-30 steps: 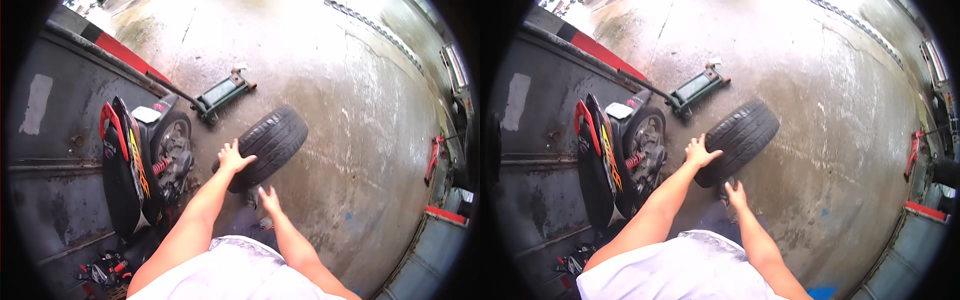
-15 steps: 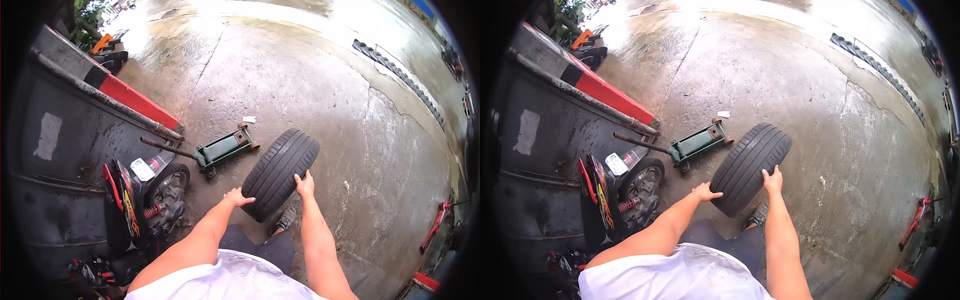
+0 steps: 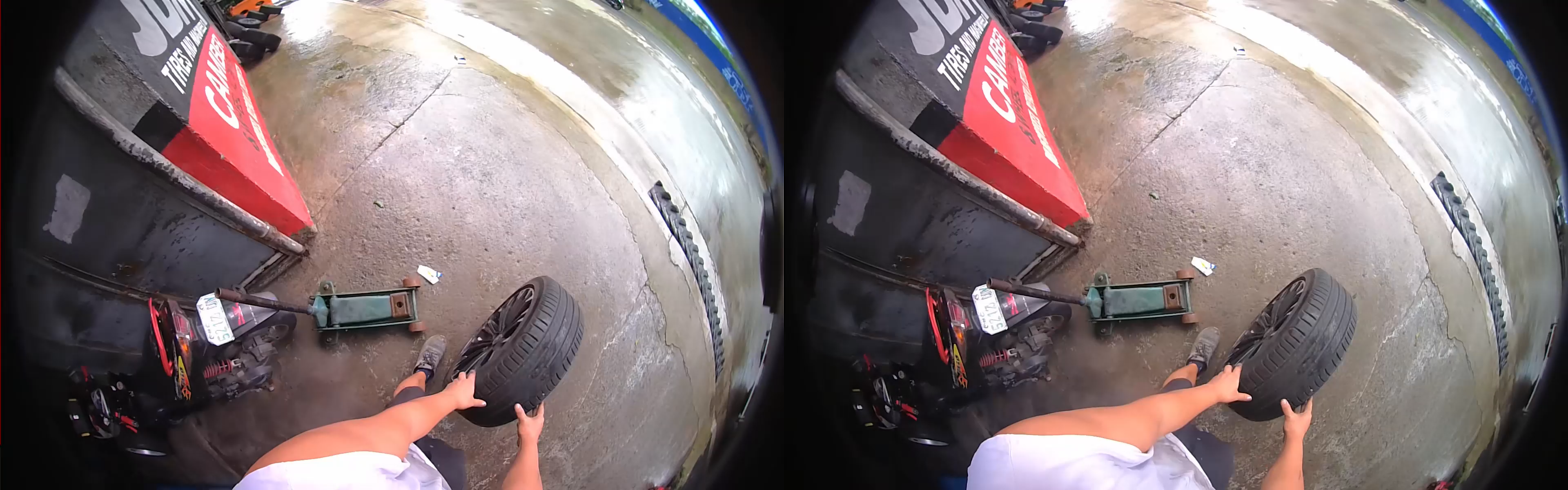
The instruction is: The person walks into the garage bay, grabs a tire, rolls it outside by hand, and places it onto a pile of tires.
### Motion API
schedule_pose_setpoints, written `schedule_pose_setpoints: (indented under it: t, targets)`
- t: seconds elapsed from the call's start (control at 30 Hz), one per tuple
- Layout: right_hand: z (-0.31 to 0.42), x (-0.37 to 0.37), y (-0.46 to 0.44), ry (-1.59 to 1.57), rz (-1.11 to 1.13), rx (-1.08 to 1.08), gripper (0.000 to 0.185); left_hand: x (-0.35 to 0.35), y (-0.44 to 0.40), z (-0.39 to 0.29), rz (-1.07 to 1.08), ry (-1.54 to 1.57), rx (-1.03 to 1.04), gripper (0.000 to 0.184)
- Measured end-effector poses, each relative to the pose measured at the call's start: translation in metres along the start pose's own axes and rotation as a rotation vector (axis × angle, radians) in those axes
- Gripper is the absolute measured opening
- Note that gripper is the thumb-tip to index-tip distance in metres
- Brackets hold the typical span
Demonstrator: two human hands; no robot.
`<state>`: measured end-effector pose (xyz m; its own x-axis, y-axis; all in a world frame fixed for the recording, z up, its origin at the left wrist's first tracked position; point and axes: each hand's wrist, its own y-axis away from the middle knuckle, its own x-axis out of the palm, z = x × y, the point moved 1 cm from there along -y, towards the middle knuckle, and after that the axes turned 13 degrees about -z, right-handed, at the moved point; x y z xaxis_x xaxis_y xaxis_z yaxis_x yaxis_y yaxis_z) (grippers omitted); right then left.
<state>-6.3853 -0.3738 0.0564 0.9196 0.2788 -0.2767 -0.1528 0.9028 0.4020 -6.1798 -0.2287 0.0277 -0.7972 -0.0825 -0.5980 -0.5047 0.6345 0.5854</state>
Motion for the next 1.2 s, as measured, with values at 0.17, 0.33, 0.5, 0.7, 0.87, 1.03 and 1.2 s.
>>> schedule_pose_setpoints:
  t: [0.17, 0.33, 0.5, 0.7, 0.87, 1.03, 1.2]
  targets:
    - [0.116, 0.070, -0.147, 0.194, -0.040, -0.025, 0.086, -0.079, -0.117, -0.056, 0.054, 0.060, -0.065, 0.108]
    - [0.231, 0.160, -0.291, 0.340, 0.014, 0.005, 0.094, -0.128, -0.211, -0.067, 0.040, 0.169, -0.104, 0.120]
    - [0.246, 0.243, -0.368, 0.347, 0.022, -0.342, 0.105, -0.205, -0.335, -0.073, 0.000, 0.259, 0.083, 0.122]
    - [0.242, 0.288, -0.357, 0.740, -0.124, -0.418, 0.106, -0.282, -0.476, -0.118, -0.258, 0.573, -0.030, 0.115]
    - [0.366, 0.442, -0.487, 1.016, -0.272, -0.292, 0.093, -0.408, -0.560, -0.128, -0.122, 1.026, 0.089, 0.091]
    - [0.521, 0.585, -0.629, 1.039, 0.072, -0.324, 0.097, -0.584, -0.568, -0.065, -0.136, 0.299, 0.312, 0.070]
    - [0.527, 0.581, -0.700, 0.731, 0.261, -0.169, 0.108, -0.779, -0.485, 0.111, -0.462, 0.200, -0.263, 0.061]
